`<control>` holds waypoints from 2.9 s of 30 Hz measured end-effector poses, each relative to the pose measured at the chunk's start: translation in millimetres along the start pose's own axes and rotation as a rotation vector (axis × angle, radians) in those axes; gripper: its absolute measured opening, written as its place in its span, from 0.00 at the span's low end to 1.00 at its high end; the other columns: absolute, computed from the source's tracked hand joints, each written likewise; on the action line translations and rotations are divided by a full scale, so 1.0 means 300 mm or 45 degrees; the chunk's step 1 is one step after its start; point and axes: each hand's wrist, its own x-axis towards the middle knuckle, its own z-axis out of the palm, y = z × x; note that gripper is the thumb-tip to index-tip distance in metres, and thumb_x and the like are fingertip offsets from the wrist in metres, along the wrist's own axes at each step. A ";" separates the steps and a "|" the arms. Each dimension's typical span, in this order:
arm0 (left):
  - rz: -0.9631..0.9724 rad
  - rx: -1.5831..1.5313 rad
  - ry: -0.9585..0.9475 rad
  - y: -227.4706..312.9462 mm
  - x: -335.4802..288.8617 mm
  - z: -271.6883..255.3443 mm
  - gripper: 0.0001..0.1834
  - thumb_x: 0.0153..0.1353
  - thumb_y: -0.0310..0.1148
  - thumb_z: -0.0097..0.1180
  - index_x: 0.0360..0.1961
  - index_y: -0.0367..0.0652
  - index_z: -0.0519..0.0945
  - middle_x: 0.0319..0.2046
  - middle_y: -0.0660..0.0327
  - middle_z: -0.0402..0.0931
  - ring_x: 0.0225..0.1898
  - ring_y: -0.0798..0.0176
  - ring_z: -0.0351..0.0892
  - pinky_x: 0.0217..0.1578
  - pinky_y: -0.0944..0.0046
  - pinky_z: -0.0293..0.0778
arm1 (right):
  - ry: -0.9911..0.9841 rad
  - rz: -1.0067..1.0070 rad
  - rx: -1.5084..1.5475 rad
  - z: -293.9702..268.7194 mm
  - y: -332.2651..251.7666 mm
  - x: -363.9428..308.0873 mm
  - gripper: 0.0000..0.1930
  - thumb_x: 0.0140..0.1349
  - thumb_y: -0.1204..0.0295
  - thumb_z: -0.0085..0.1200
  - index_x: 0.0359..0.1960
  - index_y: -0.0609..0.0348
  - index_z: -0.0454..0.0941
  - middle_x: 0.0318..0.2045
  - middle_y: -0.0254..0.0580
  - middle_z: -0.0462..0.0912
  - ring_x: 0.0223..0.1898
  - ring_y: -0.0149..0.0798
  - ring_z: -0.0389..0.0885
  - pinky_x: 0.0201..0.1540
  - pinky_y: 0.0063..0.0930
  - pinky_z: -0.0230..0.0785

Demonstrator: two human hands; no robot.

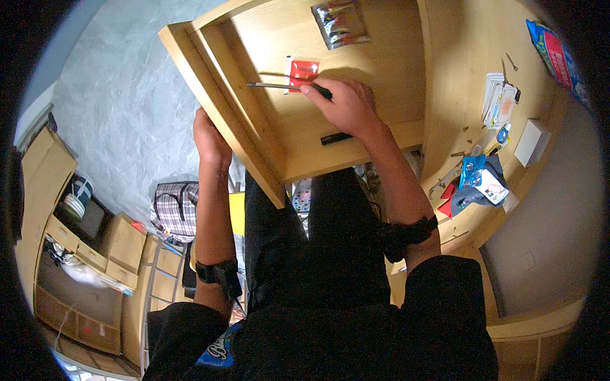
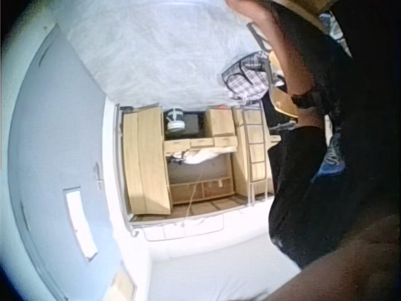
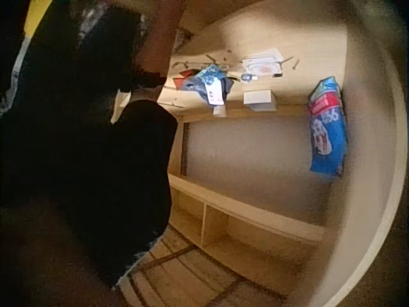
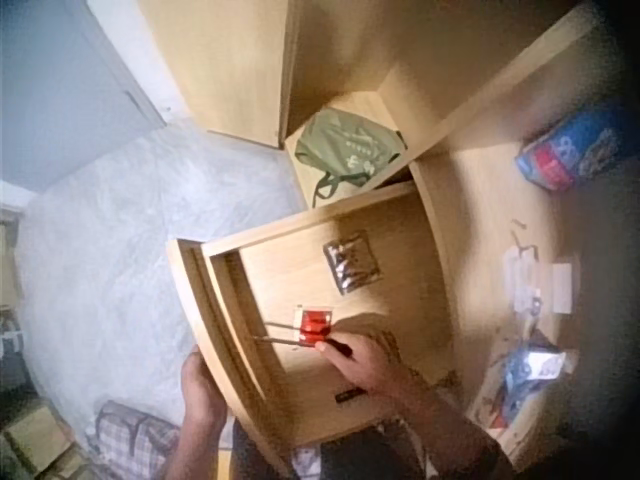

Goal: The person uses a screwdriver to tighten screws on a wooden board and a metal hinge.

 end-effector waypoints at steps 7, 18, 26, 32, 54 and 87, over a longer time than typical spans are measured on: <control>0.057 0.153 0.121 0.001 0.032 0.019 0.19 0.65 0.38 0.37 0.43 0.33 0.74 0.35 0.56 0.77 0.33 0.66 0.76 0.35 0.66 0.72 | -0.031 -0.056 0.040 0.019 0.031 0.039 0.20 0.58 0.51 0.50 0.36 0.55 0.80 0.28 0.52 0.80 0.31 0.53 0.79 0.36 0.41 0.70; 0.074 0.130 0.088 -0.015 0.041 0.015 0.15 0.64 0.33 0.44 0.45 0.31 0.72 0.37 0.54 0.77 0.33 0.63 0.78 0.34 0.66 0.76 | -0.051 -0.162 0.032 0.011 0.030 0.048 0.18 0.61 0.56 0.49 0.35 0.59 0.80 0.26 0.51 0.80 0.30 0.52 0.78 0.34 0.39 0.68; 0.119 0.163 0.074 -0.019 0.050 0.003 0.12 0.64 0.30 0.45 0.43 0.33 0.73 0.35 0.58 0.77 0.32 0.68 0.77 0.33 0.71 0.75 | -0.048 -0.141 0.035 0.013 0.022 0.051 0.16 0.59 0.56 0.51 0.36 0.57 0.79 0.27 0.49 0.80 0.32 0.50 0.79 0.37 0.42 0.68; 0.138 0.145 -0.020 -0.018 0.044 0.003 0.13 0.65 0.32 0.45 0.44 0.33 0.73 0.35 0.59 0.77 0.32 0.69 0.76 0.33 0.71 0.73 | 0.176 -0.444 -0.222 -0.050 0.033 0.082 0.12 0.53 0.68 0.58 0.39 0.57 0.76 0.30 0.44 0.78 0.35 0.44 0.78 0.39 0.38 0.68; -0.236 -0.411 -0.279 0.015 0.102 -0.091 0.08 0.62 0.25 0.44 0.39 0.30 0.70 0.26 0.59 0.70 0.23 0.70 0.64 0.24 0.71 0.63 | -0.220 0.054 0.330 -0.238 0.013 0.198 0.18 0.48 0.77 0.62 0.43 0.60 0.75 0.40 0.37 0.79 0.40 0.31 0.76 0.47 0.23 0.69; -0.104 -0.297 -0.346 0.007 0.104 -0.086 0.06 0.63 0.30 0.50 0.31 0.39 0.72 0.22 0.62 0.72 0.20 0.70 0.64 0.22 0.70 0.63 | -0.218 0.121 0.469 -0.209 0.035 0.183 0.17 0.53 0.77 0.59 0.46 0.59 0.74 0.38 0.34 0.78 0.36 0.28 0.74 0.42 0.19 0.67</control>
